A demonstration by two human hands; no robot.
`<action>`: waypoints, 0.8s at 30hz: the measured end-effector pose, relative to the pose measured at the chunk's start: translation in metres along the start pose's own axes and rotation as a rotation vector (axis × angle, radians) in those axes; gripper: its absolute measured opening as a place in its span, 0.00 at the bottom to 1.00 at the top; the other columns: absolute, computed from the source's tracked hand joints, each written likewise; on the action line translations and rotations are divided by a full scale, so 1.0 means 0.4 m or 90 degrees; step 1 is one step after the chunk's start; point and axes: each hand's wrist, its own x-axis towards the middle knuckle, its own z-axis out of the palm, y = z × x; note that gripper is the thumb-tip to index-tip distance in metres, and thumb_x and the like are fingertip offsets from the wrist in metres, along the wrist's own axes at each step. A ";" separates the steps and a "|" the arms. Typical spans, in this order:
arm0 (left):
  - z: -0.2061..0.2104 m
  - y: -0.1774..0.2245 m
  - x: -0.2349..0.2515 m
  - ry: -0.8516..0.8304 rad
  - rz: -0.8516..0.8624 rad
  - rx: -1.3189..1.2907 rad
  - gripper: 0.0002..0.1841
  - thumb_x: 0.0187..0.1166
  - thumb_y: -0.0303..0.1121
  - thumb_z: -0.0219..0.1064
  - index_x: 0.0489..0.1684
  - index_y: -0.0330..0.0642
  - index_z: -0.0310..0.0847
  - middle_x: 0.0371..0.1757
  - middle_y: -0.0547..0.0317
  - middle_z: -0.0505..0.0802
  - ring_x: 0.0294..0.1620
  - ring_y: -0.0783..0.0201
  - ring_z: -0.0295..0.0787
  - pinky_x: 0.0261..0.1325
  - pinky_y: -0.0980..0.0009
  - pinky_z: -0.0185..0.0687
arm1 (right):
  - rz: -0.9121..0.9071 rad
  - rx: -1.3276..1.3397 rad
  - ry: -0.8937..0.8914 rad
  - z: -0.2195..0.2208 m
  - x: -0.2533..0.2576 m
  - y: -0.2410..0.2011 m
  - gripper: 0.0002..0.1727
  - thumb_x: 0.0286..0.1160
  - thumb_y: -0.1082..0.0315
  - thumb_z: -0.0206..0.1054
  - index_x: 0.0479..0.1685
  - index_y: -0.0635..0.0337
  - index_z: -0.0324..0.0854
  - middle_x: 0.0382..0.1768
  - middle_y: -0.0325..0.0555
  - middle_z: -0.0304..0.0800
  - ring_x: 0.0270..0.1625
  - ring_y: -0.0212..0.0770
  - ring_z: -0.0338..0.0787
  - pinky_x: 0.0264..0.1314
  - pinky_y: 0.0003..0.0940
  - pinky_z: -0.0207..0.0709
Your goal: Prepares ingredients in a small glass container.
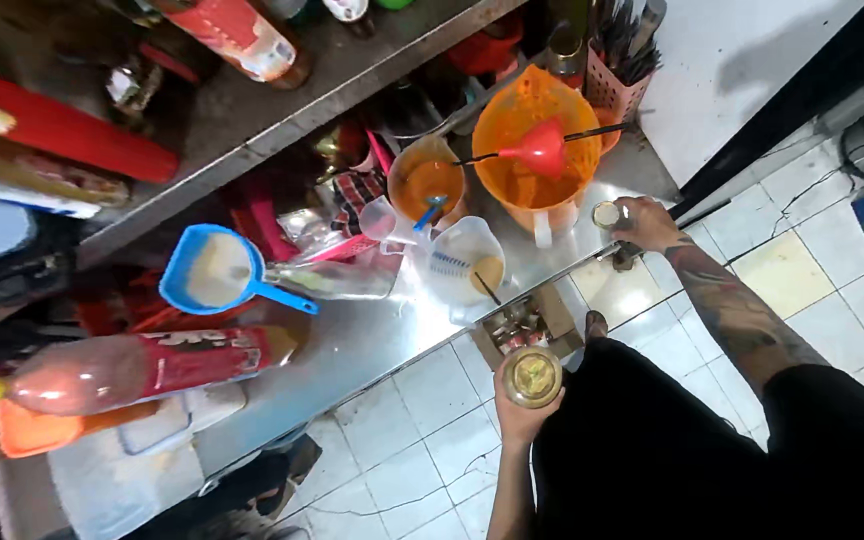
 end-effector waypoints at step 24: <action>0.262 0.086 0.136 -0.065 0.012 0.089 0.63 0.34 0.39 0.97 0.80 0.27 0.62 0.71 0.43 0.86 0.72 0.58 0.85 0.78 0.61 0.83 | -0.413 0.156 -0.129 -0.194 -0.193 -0.091 0.47 0.51 0.52 0.87 0.76 0.56 0.71 0.69 0.45 0.85 0.69 0.38 0.86 0.73 0.40 0.82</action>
